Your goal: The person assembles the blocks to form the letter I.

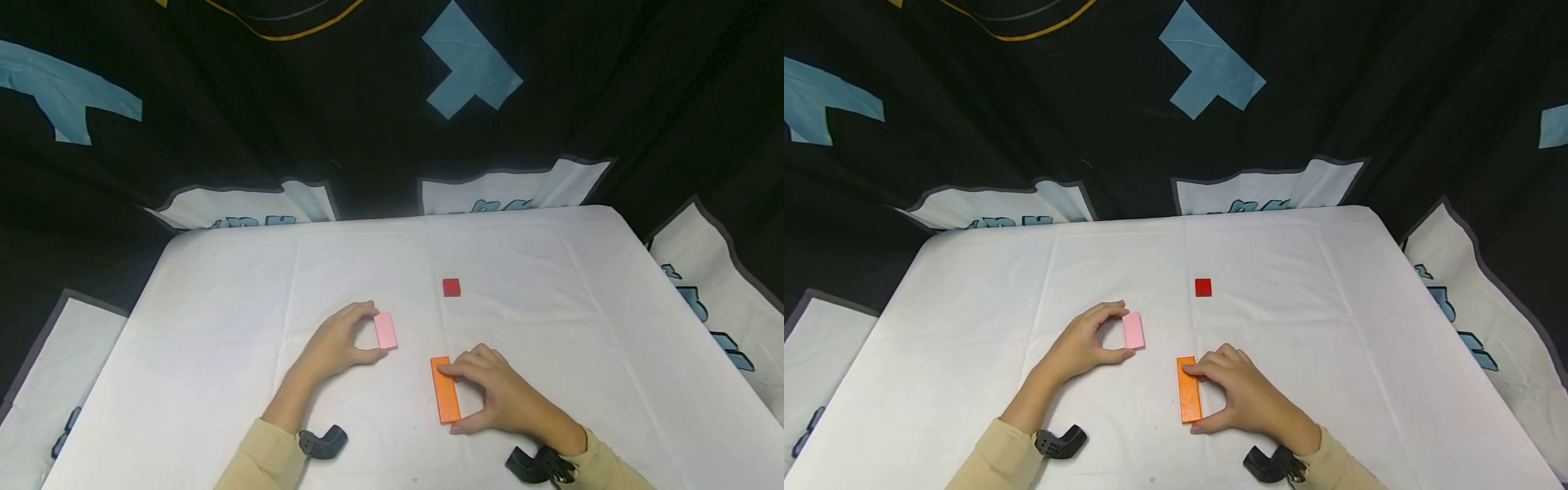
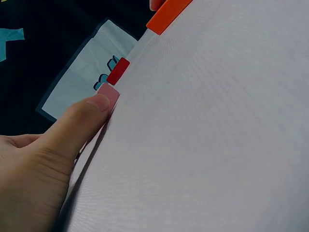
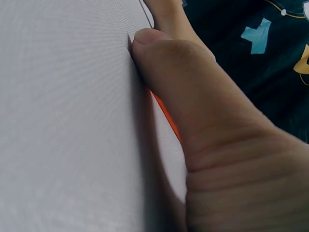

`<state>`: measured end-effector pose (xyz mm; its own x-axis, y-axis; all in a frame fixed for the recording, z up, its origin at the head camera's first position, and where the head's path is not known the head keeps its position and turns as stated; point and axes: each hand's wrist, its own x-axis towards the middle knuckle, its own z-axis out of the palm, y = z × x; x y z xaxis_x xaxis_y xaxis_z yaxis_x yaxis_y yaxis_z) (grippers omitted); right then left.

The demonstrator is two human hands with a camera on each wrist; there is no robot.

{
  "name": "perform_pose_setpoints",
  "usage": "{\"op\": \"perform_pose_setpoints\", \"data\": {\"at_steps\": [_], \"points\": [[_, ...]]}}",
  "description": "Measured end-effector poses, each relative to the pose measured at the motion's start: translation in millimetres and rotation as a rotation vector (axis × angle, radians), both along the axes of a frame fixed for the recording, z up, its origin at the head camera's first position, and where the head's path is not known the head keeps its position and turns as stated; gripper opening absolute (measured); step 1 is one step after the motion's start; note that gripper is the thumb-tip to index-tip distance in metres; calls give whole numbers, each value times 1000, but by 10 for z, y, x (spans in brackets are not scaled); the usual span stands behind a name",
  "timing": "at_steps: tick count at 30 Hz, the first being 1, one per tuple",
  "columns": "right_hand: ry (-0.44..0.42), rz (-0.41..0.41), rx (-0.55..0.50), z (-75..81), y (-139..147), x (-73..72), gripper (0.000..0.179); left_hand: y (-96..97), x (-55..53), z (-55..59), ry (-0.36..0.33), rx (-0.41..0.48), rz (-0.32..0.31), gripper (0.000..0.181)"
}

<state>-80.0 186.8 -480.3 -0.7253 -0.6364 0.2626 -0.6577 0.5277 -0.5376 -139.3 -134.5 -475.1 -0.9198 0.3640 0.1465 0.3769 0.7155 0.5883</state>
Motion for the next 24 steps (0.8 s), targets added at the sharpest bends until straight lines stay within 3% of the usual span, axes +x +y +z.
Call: {"op": "perform_pose_setpoints", "data": {"at_steps": [11, 18, 24], "points": [[-12, -3, -4, 4, 3, 4, 74, 29, -16, -9, 80, 35, 20, 71], [-23, -11, 0, 10, 2, 12, 73, 101, -52, -32, 60, 77, 57, 68], [-9, -1, -10, 9, 0, 7, 71, 230, -78, -25, 1, 94, 50, 66]]}}
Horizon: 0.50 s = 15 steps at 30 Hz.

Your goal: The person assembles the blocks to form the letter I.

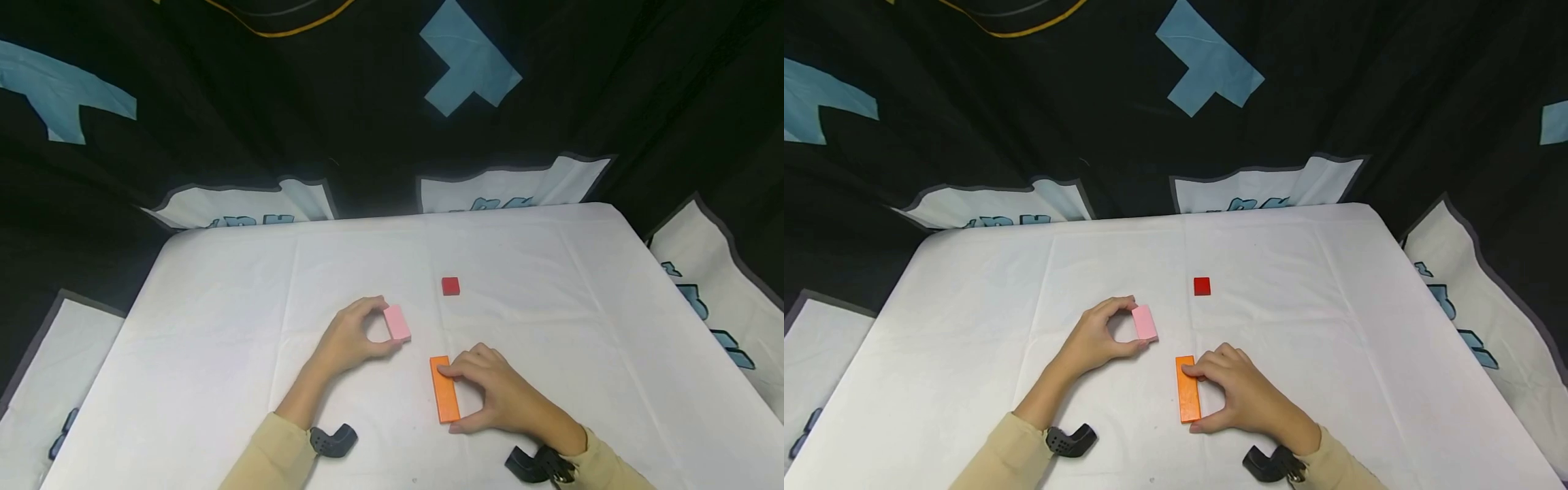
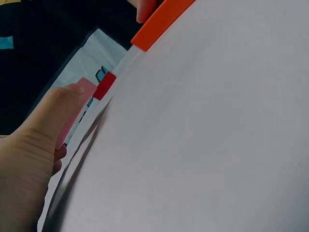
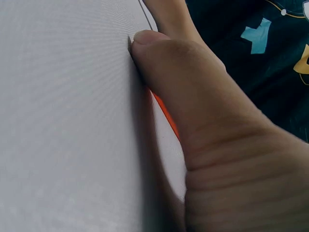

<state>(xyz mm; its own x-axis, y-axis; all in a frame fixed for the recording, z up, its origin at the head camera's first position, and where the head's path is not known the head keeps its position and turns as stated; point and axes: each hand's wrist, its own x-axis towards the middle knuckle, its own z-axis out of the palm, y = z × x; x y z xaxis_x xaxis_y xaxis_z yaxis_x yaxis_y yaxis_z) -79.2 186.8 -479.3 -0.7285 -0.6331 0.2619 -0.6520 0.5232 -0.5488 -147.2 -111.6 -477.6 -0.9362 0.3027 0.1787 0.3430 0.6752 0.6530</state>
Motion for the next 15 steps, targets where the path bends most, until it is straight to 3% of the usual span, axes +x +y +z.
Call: {"op": "perform_pose_setpoints", "data": {"at_steps": [5, 15], "points": [[4, -1, 8, -12, 0, 7, 70, 108, -29, -19, -9, 35, -32, 61], [21, 4, 6, -24, 5, -12, 69, 274, -80, -9, 13, 17, -90, 59]]}}
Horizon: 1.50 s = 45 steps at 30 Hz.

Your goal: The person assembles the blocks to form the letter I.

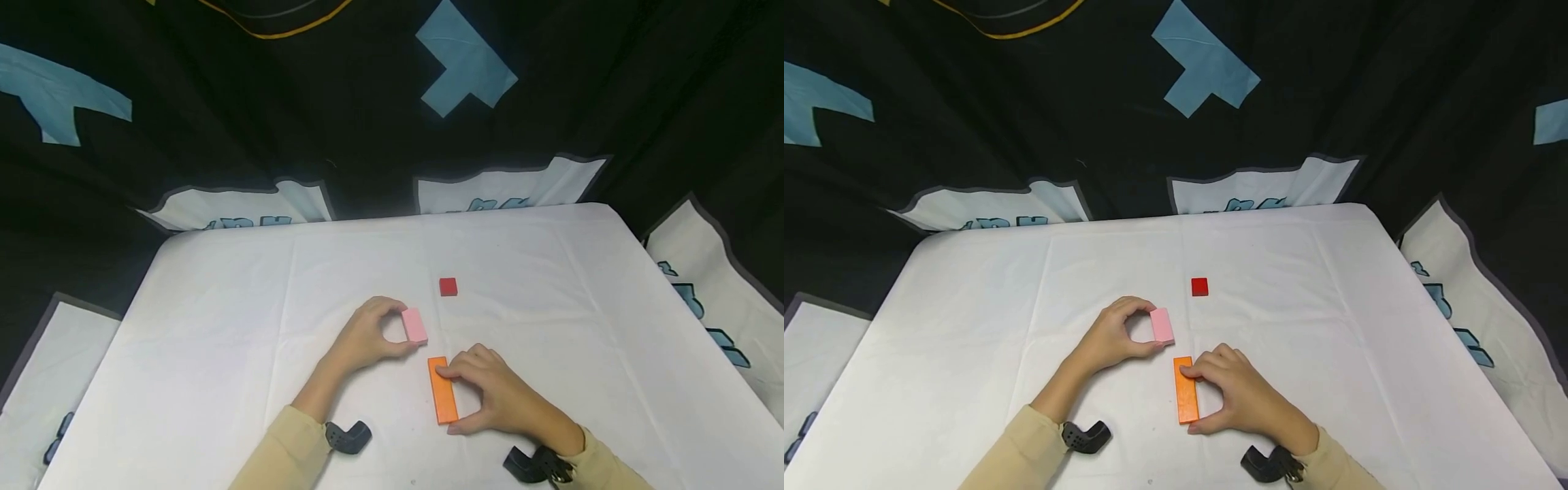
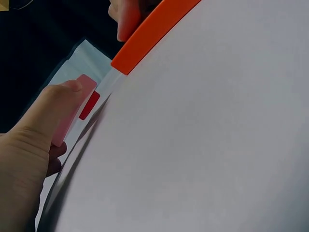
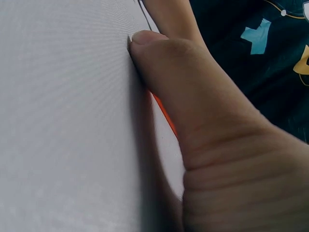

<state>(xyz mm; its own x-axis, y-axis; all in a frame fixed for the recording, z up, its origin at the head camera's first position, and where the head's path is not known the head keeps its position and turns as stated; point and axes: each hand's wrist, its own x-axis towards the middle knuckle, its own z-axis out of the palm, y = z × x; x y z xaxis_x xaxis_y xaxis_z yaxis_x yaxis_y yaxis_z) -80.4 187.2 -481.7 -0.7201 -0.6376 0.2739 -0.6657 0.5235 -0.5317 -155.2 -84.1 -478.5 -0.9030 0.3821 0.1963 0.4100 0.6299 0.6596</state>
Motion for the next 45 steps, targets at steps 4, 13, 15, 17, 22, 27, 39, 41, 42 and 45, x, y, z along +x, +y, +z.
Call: {"op": "perform_pose_setpoints", "data": {"at_steps": [4, 13, 15, 17, 22, 27, 39, 41, 42, 45], "points": [[1, 2, 0, 1, -3, -9, 69, 33, -19, 7, 14, 4, -24, 59], [20, 8, -13, 16, -7, -10, 71, 81, -36, 29, 0, -29, -71, 59], [19, 6, -15, 21, -5, -9, 71, 86, -37, 29, -5, -33, -77, 59], [18, 6, -14, 22, -7, -10, 71, 86, -37, 28, -10, -39, -80, 59], [30, 8, -14, 12, -8, -11, 70, 90, -43, 25, -19, -49, -88, 60], [40, 13, -17, -2, -8, -11, 69, 95, -47, 25, -27, -66, -95, 62], [31, 10, -32, -32, -1, -10, 66, 106, -49, 20, -51, -113, -127, 62], [31, 10, -33, -38, 1, -8, 66, 105, -40, 24, -46, -114, -130, 62], [31, 10, -33, -39, 0, -7, 66, 105, -36, 26, -45, -113, -132, 61], [34, 12, -38, -34, -3, -5, 66, 102, -29, 23, -36, -115, -138, 61]]}}
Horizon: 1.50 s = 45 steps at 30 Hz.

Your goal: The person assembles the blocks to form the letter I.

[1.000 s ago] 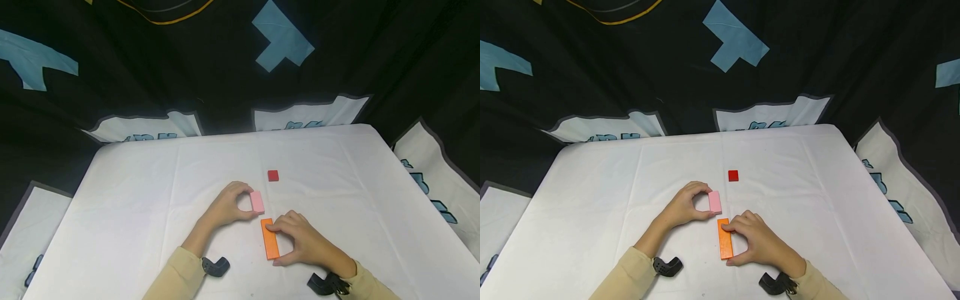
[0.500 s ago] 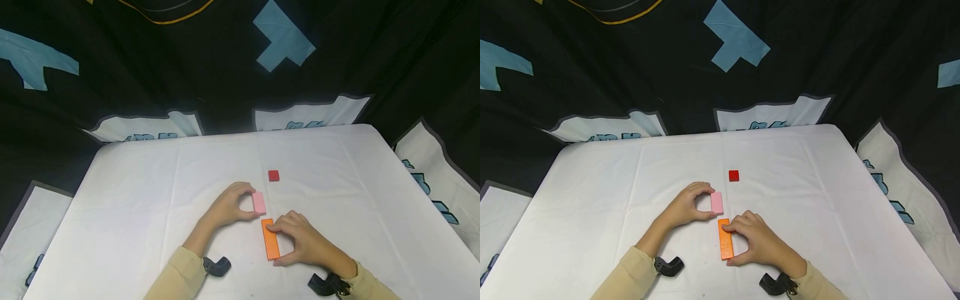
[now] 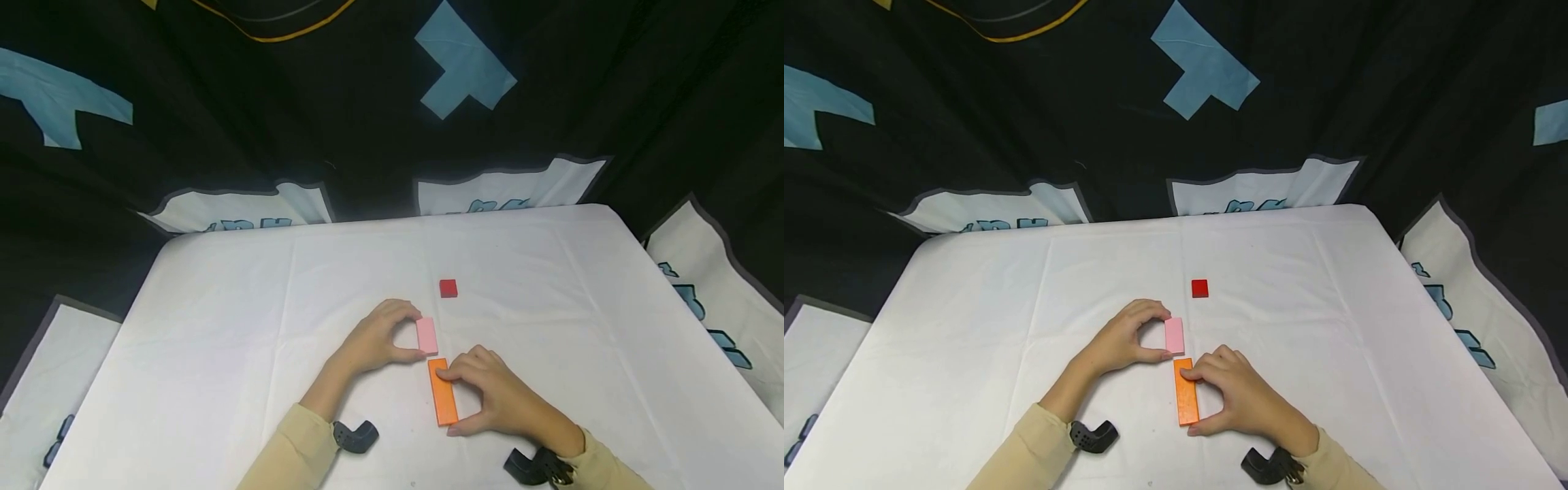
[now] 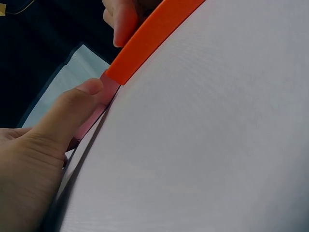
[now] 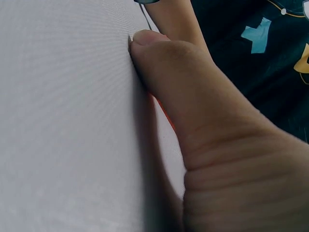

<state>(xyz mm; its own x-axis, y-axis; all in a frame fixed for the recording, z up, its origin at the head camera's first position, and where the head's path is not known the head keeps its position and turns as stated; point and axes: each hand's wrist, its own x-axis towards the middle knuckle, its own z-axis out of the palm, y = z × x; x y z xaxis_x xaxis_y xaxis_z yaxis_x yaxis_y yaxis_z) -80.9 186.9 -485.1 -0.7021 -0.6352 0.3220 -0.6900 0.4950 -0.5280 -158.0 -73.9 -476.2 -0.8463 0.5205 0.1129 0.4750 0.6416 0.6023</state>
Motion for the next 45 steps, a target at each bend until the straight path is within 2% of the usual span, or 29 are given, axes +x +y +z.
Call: {"op": "perform_pose_setpoints", "data": {"at_steps": [11, 25, 45], "points": [[-16, -10, 11, 9, -14, 9, 66, -22, 29, 2, 18, 16, -30, 58], [3, -2, 4, -16, -7, 4, 66, -9, 32, 0, -5, 38, -55, 54], [-18, -10, 24, 7, -4, -4, 66, 22, 39, 0, -7, 8, -44, 59]]}}
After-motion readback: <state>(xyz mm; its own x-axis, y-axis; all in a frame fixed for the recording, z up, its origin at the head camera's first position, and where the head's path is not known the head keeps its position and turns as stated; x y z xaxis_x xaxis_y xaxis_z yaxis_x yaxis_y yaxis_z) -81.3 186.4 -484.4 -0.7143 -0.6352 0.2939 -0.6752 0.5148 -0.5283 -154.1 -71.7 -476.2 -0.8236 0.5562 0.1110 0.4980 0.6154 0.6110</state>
